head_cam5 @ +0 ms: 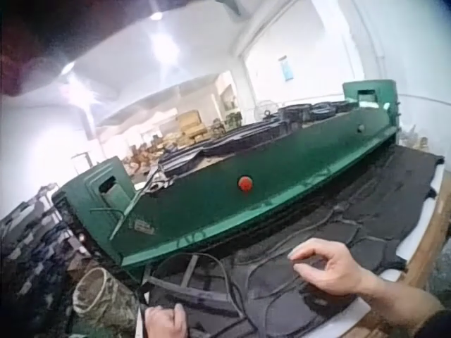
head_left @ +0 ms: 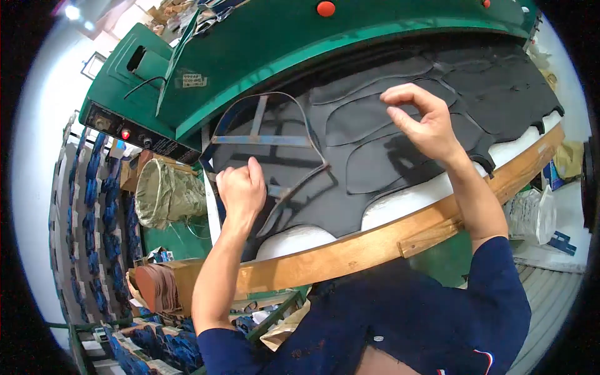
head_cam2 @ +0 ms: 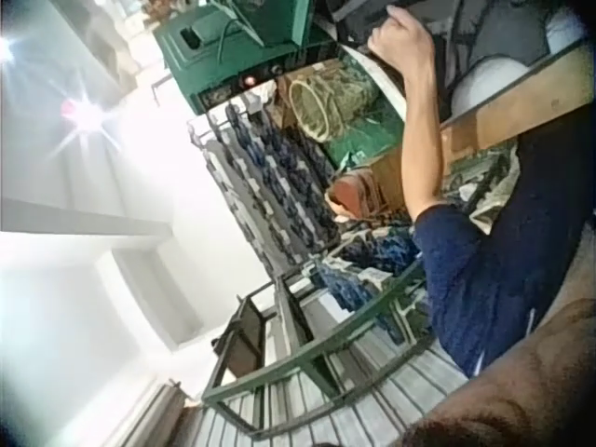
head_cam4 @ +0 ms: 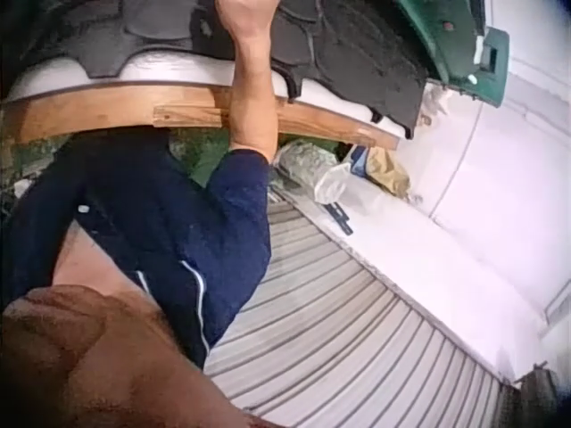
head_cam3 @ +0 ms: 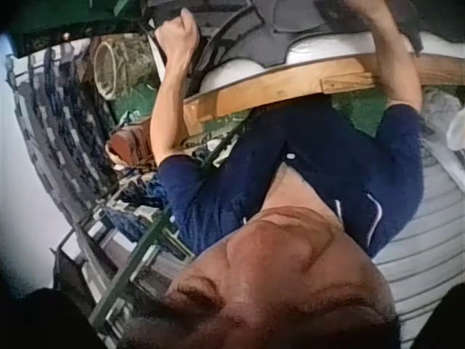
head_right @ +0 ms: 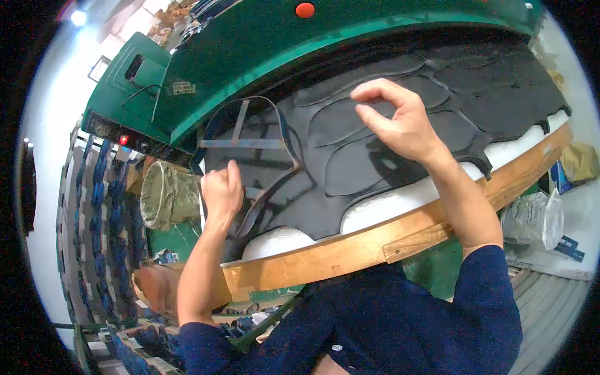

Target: Cutting shapes out of a large sheet of black material using a press and templates.

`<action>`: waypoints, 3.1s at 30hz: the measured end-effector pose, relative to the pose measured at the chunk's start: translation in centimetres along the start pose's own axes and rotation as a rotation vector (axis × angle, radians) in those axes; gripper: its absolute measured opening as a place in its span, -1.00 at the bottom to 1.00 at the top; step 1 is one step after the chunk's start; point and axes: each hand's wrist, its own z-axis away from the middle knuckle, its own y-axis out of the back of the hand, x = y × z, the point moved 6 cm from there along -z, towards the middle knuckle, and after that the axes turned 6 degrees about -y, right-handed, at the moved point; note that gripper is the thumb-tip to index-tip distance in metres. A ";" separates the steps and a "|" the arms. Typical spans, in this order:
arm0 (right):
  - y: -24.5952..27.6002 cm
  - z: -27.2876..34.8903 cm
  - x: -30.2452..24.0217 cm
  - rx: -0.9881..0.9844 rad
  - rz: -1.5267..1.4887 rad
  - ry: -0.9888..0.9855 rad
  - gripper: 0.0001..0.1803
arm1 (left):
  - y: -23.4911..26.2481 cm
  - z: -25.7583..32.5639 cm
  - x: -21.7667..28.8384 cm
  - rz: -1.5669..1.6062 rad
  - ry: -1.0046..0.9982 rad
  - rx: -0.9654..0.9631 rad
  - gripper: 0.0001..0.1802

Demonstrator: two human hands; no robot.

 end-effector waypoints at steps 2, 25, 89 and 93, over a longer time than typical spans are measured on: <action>-0.1 0.6 0.9 0.001 -0.034 -0.064 -0.83 | -1.2 -0.7 -0.2 -0.052 0.054 0.046 -0.43; -0.9 3.5 2.3 -0.099 -0.018 -0.026 -0.87 | -6.6 -2.1 -1.2 -0.348 0.382 0.121 -0.52; -15.0 -3.0 11.0 -0.161 0.131 -0.694 -0.69 | -3.2 5.3 -18.6 0.915 0.447 0.279 -0.53; -14.5 -3.0 11.4 -0.134 -0.067 -0.715 -0.70 | -4.1 4.8 -16.9 0.761 0.407 0.351 -0.54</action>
